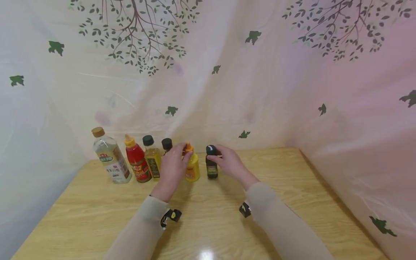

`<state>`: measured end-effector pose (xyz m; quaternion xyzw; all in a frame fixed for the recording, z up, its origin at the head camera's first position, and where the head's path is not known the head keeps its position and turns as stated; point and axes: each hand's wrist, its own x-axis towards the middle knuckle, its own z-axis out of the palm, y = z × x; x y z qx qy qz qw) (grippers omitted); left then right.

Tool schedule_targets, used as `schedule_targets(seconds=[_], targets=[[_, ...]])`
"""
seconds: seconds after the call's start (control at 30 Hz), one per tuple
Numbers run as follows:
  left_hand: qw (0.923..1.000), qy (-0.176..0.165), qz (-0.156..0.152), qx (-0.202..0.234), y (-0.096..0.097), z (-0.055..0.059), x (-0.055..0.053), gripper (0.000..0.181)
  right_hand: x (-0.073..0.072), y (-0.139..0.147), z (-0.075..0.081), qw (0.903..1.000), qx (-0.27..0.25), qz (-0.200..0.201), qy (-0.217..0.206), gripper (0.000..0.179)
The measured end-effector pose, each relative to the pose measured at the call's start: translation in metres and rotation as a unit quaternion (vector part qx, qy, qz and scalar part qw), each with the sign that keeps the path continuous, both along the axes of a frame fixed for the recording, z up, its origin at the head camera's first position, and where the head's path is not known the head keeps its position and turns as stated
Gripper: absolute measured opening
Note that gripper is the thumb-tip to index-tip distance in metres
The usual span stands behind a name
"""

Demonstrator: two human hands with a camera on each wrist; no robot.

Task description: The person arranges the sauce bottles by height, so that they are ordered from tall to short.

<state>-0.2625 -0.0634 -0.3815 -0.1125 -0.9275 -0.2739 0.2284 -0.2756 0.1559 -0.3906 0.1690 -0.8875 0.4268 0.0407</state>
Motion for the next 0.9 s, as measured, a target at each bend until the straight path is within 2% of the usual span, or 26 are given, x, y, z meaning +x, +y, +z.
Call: schedule_targets(seconds=[0.23, 0.67, 0.9], targets=[[1.0000, -0.001, 0.004, 0.006, -0.001, -0.003, 0.001, 0.034, -0.004, -0.008, -0.004, 1.0000, 0.000, 0.006, -0.006, 0.037], [0.9999, -0.006, 0.006, 0.008, -0.003, -0.003, 0.001, 0.033, -0.010, -0.016, -0.006, 0.9997, 0.010, 0.016, -0.013, 0.036], [0.9998, -0.009, 0.016, -0.001, -0.007, -0.008, 0.001, 0.037, -0.009, -0.017, -0.009, 0.9997, 0.006, 0.016, -0.020, 0.036]])
